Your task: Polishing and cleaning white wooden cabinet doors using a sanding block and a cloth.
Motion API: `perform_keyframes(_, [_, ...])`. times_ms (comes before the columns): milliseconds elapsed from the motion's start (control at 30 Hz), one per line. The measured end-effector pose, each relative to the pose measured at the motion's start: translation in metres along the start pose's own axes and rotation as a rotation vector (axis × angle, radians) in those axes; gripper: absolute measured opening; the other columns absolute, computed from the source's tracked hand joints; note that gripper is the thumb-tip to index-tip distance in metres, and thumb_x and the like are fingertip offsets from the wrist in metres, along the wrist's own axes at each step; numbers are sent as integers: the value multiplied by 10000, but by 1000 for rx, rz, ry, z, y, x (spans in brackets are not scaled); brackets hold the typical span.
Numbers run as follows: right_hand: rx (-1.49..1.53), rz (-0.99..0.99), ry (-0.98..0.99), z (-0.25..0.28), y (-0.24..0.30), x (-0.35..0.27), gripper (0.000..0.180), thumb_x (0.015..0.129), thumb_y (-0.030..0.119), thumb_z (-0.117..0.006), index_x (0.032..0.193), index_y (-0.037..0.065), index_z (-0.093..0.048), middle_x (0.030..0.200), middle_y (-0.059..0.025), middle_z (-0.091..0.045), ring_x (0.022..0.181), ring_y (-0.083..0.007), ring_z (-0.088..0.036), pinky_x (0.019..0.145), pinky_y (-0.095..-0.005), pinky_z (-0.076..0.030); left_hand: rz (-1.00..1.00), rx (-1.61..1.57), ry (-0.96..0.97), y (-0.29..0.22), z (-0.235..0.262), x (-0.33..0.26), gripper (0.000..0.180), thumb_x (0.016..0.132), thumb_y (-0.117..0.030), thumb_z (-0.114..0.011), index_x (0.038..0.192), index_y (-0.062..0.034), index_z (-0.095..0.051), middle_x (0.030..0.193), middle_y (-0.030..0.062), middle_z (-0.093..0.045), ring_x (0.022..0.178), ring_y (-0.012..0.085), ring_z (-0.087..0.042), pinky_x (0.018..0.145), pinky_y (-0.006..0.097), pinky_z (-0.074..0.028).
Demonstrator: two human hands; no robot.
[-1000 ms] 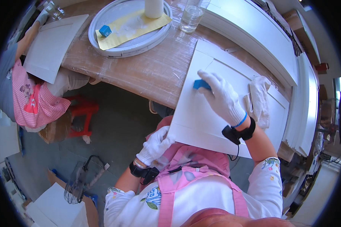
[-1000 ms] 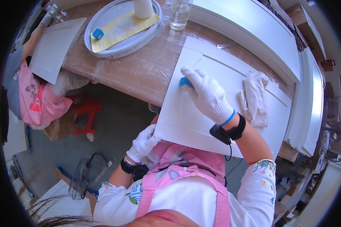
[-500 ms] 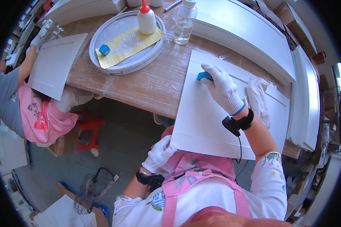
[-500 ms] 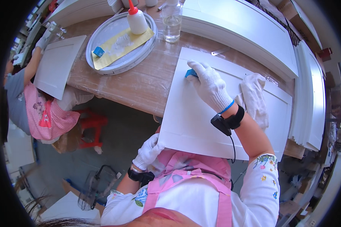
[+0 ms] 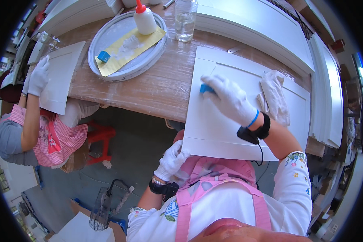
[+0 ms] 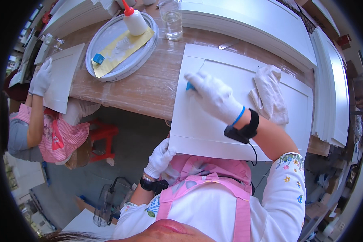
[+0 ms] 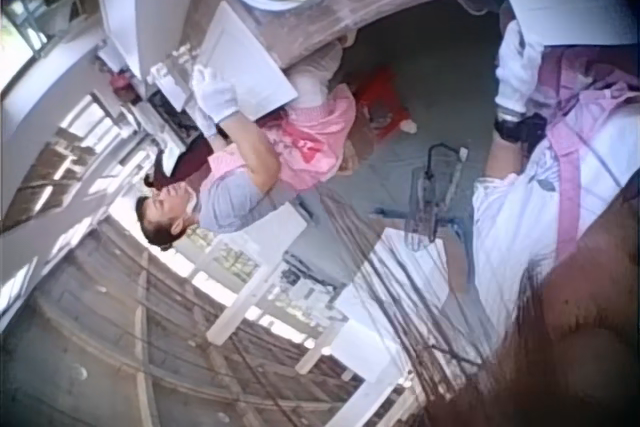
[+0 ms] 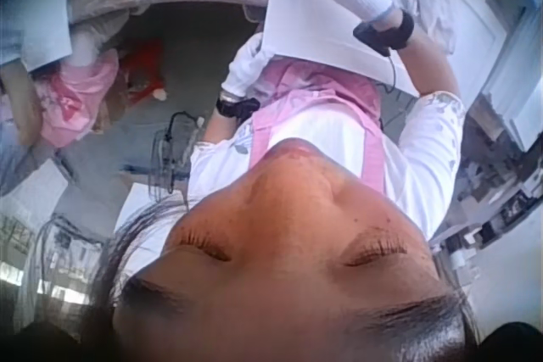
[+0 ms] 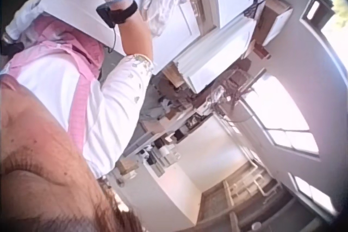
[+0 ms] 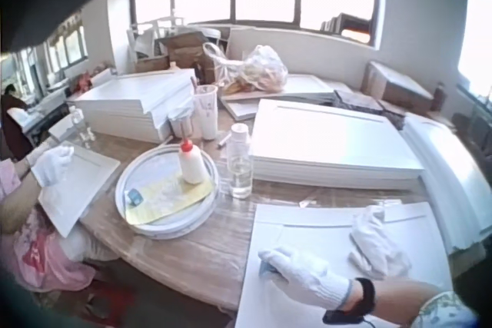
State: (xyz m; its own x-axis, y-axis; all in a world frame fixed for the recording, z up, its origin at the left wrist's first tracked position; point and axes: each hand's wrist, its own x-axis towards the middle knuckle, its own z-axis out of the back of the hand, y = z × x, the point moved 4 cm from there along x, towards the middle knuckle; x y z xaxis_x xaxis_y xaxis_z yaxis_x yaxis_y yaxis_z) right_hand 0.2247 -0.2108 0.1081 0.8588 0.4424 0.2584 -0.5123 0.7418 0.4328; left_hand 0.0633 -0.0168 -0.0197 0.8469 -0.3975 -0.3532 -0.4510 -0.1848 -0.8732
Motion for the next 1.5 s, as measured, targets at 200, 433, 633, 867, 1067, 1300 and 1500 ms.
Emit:
perform_keyframes(200, [-8, -57, 46, -1, -7, 6, 365, 854, 84, -632, 1215, 85, -579, 1059, -161, -634, 936, -360, -644, 767, -431, -529, -39, -42, 13, -3, -2, -1, 465, 981, -257, -571, 1313, 54, -474, 1179, 101, -611, 1015, 145, -607, 907, 305, -501])
perform_keyframes(433, [-14, -43, 193, -7, 17, -6, 369, 852, 85, -634, 1218, 96, -583, 1088, -156, -635, 948, -365, -642, 783, -425, -534, -7, -34, 23, -2, 0, -1, 450, 990, -262, -574, 1309, 42, -483, 1203, 90, -596, 1099, 135, -571, 968, 301, -471])
perform_keyframes(633, [-32, -20, -56, -1, -24, 16, 355, 851, 97, -654, 1200, 71, -597, 1070, -159, -644, 942, -348, -646, 789, -415, -531, -22, 11, 32, -5, 0, 1, 437, 987, -251, -570, 1308, 34, -491, 1186, 77, -597, 1085, 125, -559, 943, 291, -467])
perform_keyframes(867, [-5, -10, 159, -7, 14, -4, 362, 854, 80, -624, 1214, 79, -587, 1074, -165, -640, 937, -367, -643, 796, -432, -525, 5, 65, 6, -5, 1, -2, 522, 967, -329, -586, 1322, 40, -481, 1174, 81, -610, 1053, 130, -575, 923, 299, -479])
perform_keyframes(1067, [-15, -53, -65, 4, -26, 21, 342, 848, 93, -649, 1184, 56, -593, 1069, -171, -642, 939, -358, -648, 806, -417, -528, 6, -15, 36, -4, -2, -1, 425, 989, -241, -560, 1307, 33, -496, 1188, 68, -600, 1095, 112, -550, 952, 281, -456])
perform_keyframes(1300, [8, -12, 98, -1, 5, 5, 347, 849, 101, -638, 1192, 78, -591, 1030, -153, -645, 910, -364, -650, 761, -428, -534, -10, 67, 27, -7, 1, -1, 495, 968, -300, -584, 1322, 32, -487, 1193, 74, -606, 1054, 121, -567, 926, 290, -468])
perform_keyframes(1500, [-74, -54, -82, 5, -36, 26, 341, 857, 111, -641, 1192, 78, -592, 1034, -149, -649, 934, -352, -651, 777, -414, -538, 26, 66, 41, -10, -1, 2, 498, 968, -298, -573, 1331, 31, -485, 1195, 72, -608, 1070, 124, -556, 940, 280, -451])
